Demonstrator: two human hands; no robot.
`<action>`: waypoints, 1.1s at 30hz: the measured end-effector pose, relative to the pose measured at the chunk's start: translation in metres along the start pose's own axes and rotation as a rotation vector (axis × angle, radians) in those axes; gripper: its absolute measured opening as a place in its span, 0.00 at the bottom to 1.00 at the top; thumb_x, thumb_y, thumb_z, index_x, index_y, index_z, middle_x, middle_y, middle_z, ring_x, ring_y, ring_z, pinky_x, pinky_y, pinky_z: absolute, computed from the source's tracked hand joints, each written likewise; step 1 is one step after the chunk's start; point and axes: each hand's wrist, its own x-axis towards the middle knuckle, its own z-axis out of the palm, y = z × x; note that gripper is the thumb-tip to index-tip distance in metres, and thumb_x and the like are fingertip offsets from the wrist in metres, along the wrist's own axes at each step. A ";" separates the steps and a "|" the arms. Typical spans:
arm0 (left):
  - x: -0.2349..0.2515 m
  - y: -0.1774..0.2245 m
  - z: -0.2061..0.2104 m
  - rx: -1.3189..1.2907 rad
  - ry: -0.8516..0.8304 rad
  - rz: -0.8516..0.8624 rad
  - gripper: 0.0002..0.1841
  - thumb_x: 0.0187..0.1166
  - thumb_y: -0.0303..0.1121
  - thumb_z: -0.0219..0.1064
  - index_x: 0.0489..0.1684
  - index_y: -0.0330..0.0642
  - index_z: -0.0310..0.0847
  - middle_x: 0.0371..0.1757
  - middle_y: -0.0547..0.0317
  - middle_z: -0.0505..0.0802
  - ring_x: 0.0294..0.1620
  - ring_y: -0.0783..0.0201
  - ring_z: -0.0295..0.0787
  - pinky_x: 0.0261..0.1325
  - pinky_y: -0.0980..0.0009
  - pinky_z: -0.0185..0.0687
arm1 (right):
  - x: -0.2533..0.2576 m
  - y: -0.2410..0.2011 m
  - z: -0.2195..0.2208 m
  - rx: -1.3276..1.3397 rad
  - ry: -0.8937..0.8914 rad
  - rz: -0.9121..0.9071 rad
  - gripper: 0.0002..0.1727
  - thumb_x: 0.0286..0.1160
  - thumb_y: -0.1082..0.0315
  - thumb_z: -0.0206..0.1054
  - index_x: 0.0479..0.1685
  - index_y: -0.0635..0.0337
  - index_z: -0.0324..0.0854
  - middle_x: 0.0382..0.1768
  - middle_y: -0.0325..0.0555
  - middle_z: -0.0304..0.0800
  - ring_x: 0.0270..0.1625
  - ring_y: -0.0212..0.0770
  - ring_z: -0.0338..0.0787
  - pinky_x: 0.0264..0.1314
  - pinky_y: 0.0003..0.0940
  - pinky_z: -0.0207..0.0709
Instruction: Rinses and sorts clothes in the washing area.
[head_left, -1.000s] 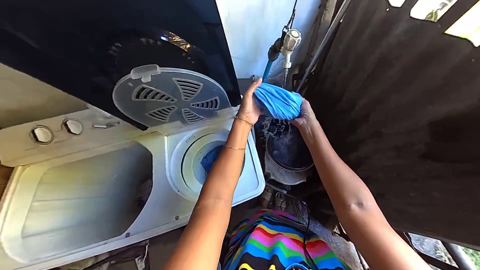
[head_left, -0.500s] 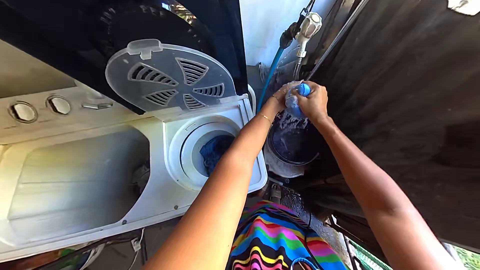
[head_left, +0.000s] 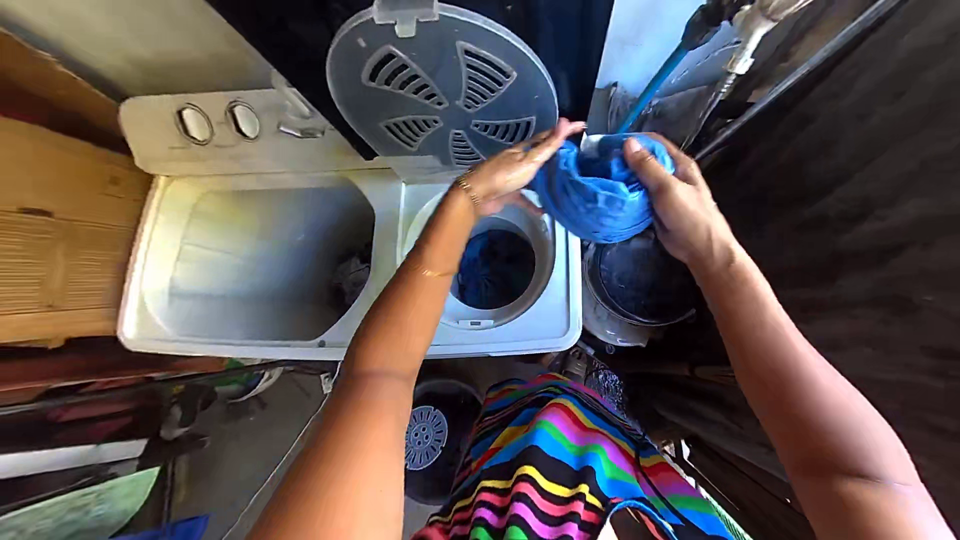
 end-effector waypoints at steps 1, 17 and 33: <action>-0.021 -0.006 -0.013 0.007 0.056 0.013 0.29 0.91 0.63 0.38 0.89 0.73 0.64 0.85 0.67 0.76 0.76 0.56 0.81 0.62 0.44 0.88 | 0.001 -0.001 0.016 0.030 -0.063 0.012 0.21 0.91 0.55 0.56 0.70 0.58 0.79 0.54 0.43 0.92 0.56 0.36 0.91 0.63 0.40 0.88; -0.086 -0.228 -0.033 0.780 0.487 -0.249 0.43 0.82 0.44 0.69 0.95 0.40 0.50 0.84 0.19 0.67 0.85 0.21 0.61 0.85 0.29 0.54 | -0.024 0.111 0.066 -0.610 -0.085 0.054 0.17 0.85 0.61 0.66 0.65 0.59 0.86 0.56 0.53 0.92 0.47 0.50 0.94 0.50 0.54 0.89; -0.023 -0.200 0.134 0.652 0.339 0.114 0.57 0.81 0.68 0.57 0.93 0.24 0.36 0.92 0.25 0.51 0.96 0.51 0.49 0.94 0.63 0.51 | -0.024 0.477 -0.129 -0.745 -0.081 1.008 0.55 0.66 0.49 0.81 0.91 0.66 0.57 0.87 0.78 0.55 0.88 0.75 0.59 0.86 0.72 0.56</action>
